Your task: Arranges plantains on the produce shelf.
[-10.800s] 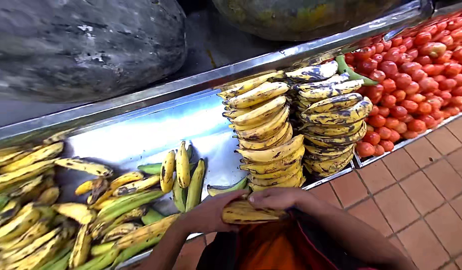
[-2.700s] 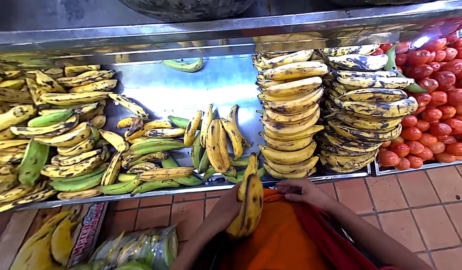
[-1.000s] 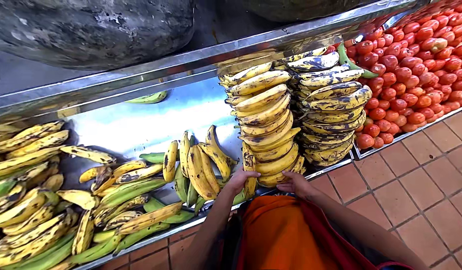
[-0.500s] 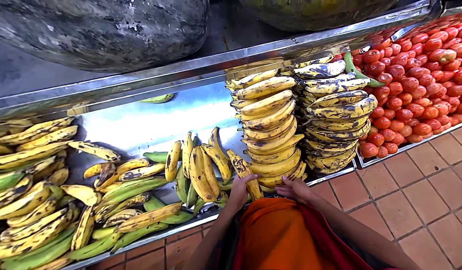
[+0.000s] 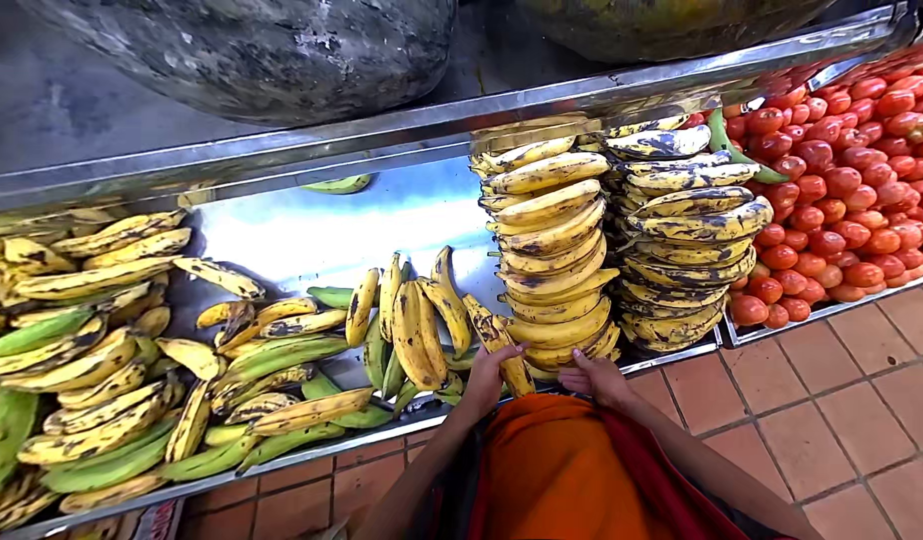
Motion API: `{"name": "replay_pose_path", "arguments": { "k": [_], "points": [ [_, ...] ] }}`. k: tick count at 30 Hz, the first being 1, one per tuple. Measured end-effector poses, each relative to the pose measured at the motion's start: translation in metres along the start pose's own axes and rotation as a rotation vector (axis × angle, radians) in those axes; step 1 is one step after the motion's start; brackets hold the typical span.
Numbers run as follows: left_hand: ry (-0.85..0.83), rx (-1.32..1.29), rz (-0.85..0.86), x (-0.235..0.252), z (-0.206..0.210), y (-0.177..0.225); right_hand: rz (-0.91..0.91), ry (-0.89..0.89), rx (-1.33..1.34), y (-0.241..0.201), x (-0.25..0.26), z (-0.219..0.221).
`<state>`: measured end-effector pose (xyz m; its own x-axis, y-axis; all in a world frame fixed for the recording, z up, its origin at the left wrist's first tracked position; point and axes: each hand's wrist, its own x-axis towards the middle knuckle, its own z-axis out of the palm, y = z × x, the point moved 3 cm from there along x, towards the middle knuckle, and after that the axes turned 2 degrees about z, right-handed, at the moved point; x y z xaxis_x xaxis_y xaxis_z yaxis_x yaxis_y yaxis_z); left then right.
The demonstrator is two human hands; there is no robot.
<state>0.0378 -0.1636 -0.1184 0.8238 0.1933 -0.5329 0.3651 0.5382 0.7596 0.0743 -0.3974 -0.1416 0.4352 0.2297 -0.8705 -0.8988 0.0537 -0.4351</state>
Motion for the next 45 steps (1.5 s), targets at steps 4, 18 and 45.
{"name": "replay_pose_path", "arguments": {
  "k": [4, 18, 45],
  "points": [
    [-0.055, 0.008, -0.026, -0.001, 0.005, 0.000, -0.090, 0.022, 0.087, 0.001, 0.000, -0.001],
    [-0.218, 1.340, 0.168, -0.035, 0.046, 0.043, 0.059, -0.144, 0.208, 0.012, -0.003, -0.005],
    [-0.325, 1.494, 0.866, 0.024, 0.067, 0.029, 0.103, -0.161, -0.017, 0.003, -0.001, -0.021]
  ]
}}
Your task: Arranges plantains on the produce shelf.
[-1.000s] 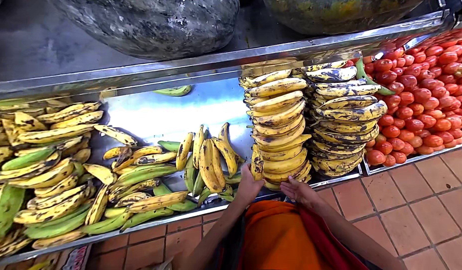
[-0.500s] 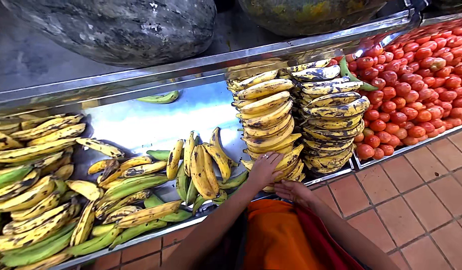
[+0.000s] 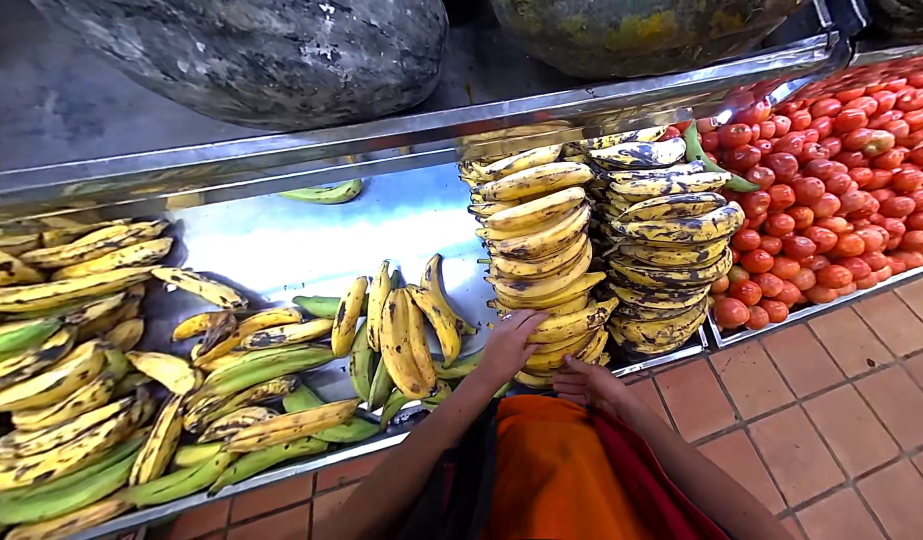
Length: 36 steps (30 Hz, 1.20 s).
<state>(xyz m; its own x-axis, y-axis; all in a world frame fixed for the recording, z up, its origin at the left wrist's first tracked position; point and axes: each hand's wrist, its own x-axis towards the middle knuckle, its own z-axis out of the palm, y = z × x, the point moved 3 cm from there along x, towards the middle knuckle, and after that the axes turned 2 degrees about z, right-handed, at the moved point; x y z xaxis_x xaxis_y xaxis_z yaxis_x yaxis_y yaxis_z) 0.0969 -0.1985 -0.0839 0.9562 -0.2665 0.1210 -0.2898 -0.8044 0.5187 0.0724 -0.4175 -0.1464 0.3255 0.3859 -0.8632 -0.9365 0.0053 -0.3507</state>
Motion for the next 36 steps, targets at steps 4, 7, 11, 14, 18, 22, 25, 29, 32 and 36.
{"name": "replay_pose_path", "arguments": {
  "k": [4, 7, 11, 14, 18, 22, 25, 29, 32, 36],
  "points": [
    [0.054, 0.017, -0.023, -0.005, -0.002, -0.010, 0.001, 0.026, 0.003, -0.002, -0.001, 0.000],
    [0.088, -0.004, -0.032, -0.010, 0.000, -0.010, 0.001, 0.016, 0.000, 0.000, -0.001, -0.002],
    [0.119, -0.110, -0.133, -0.017, 0.003, -0.012, -0.015, 0.039, -0.109, 0.000, -0.005, -0.004],
    [0.132, -0.150, -0.178, -0.020, 0.008, -0.016, -0.064, 0.156, -0.331, -0.002, -0.013, -0.010],
    [0.208, -0.201, -0.216, -0.027, 0.007, -0.027, -0.271, 0.239, -0.454, -0.019, -0.036, -0.010],
    [0.187, -0.191, -0.241, -0.026, 0.002, -0.029, -0.523, 0.307, -0.388, -0.044, -0.045, -0.006],
    [0.195, -0.153, -0.176, -0.019, 0.003, -0.020, -0.622, 0.325, -0.229, -0.063, -0.038, 0.001],
    [0.138, -0.113, -0.126, -0.015, 0.000, -0.017, -0.610, 0.336, -0.115, -0.082, -0.027, 0.009],
    [0.099, -0.126, -0.103, -0.021, 0.001, -0.026, -0.567, 0.366, -0.143, -0.086, -0.022, 0.015],
    [0.114, -0.148, -0.112, -0.022, 0.001, -0.026, -0.514, 0.405, -0.244, -0.085, -0.019, 0.016]
  ]
}}
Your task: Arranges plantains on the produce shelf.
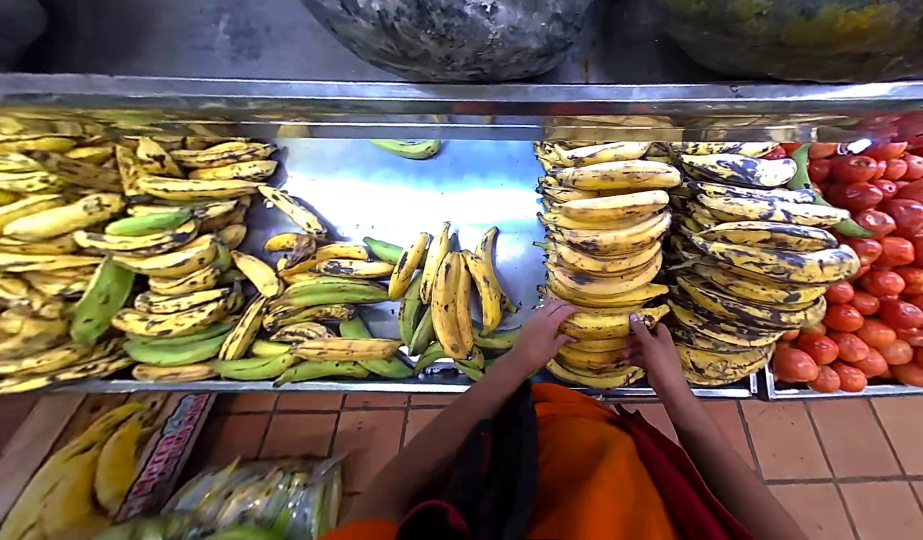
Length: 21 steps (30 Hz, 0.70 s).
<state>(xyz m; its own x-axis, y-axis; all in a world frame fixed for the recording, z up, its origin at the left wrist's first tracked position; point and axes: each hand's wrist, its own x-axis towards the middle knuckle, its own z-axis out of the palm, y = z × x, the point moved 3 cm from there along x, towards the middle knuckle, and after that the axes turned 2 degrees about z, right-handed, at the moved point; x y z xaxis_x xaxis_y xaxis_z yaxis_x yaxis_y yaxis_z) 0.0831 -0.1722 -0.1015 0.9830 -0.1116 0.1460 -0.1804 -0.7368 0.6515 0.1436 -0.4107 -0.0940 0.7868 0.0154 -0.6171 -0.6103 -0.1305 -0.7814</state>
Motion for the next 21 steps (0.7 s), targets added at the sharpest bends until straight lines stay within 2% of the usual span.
{"name": "replay_pose_path", "arguments": {
  "k": [3, 5, 7, 10, 14, 16, 18, 21],
  "points": [
    [0.005, -0.015, -0.013, 0.000, -0.007, 0.001, -0.006, -0.033, 0.003, 0.001, 0.004, -0.001],
    [0.069, -0.066, -0.014, -0.009, -0.010, -0.006, 0.010, -0.056, 0.045, 0.004, 0.004, -0.002],
    [0.149, -0.099, -0.094, -0.024, -0.016, -0.018, 0.018, -0.066, 0.067, 0.008, 0.003, -0.005],
    [0.299, -0.039, -0.429, -0.060, -0.031, -0.051, -0.004, -0.077, 0.102, 0.014, 0.002, -0.012],
    [0.569, 0.084, -1.034, -0.096, -0.073, -0.105, -0.015, -0.099, 0.115, 0.016, 0.000, -0.015],
    [0.637, 0.087, -1.195, -0.099, -0.088, -0.125, -0.006, -0.108, 0.110, 0.016, -0.003, -0.014],
    [0.618, 0.071, -1.115, -0.089, -0.091, -0.134, 0.010, -0.113, 0.118, 0.015, -0.005, -0.013],
    [0.381, -0.202, -0.936, -0.060, -0.068, -0.143, 0.024, -0.105, 0.104, 0.014, -0.009, -0.009]
  ]
}}
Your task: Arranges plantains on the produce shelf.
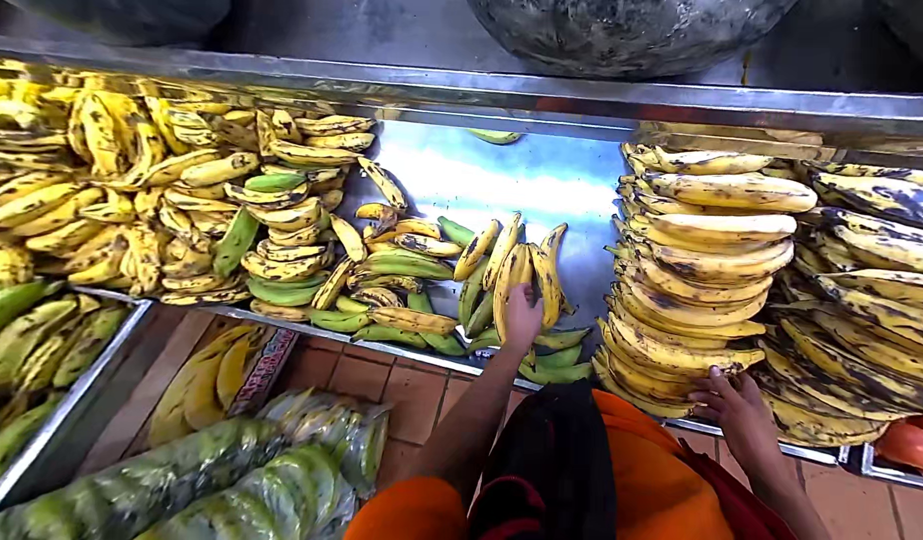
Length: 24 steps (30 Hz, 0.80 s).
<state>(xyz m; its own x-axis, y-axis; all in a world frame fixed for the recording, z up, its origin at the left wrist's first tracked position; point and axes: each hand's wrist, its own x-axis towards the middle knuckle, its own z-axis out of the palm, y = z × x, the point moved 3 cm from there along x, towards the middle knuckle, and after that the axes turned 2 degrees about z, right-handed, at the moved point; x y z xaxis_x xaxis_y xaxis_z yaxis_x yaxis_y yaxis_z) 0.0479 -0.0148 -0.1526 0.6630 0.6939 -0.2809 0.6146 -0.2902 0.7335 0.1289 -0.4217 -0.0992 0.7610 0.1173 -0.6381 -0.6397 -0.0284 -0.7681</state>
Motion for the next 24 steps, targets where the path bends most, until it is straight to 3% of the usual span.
{"name": "replay_pose_path", "arguments": {
  "k": [2, 5, 8, 11, 16, 19, 24],
  "points": [
    [-0.111, -0.081, -0.097, 0.013, 0.028, 0.004, 0.000, 0.023, -0.013, 0.000, -0.003, 0.002],
    [-0.114, -0.166, -0.347, 0.036, 0.059, 0.005, 0.032, 0.084, -0.029, 0.000, -0.008, 0.007],
    [-0.162, -0.052, -0.421, 0.054, 0.062, 0.000, 0.123, 0.135, -0.079, -0.006, -0.014, 0.019],
    [-0.310, -0.099, -0.269, 0.044, 0.049, 0.010, 0.206, 0.097, -0.055, -0.016, -0.013, 0.029],
    [-0.380, -0.315, 0.002, -0.009, -0.002, 0.041, 0.111, 0.060, 0.134, -0.016, -0.004, 0.037],
    [-0.459, -0.135, 0.179, -0.043, -0.031, 0.073, 0.137, 0.049, 0.140, -0.019, -0.004, 0.037],
    [-0.556, 0.227, 0.768, -0.084, -0.015, 0.131, 0.171, 0.007, 0.243, -0.013, -0.005, 0.035]
  ]
}}
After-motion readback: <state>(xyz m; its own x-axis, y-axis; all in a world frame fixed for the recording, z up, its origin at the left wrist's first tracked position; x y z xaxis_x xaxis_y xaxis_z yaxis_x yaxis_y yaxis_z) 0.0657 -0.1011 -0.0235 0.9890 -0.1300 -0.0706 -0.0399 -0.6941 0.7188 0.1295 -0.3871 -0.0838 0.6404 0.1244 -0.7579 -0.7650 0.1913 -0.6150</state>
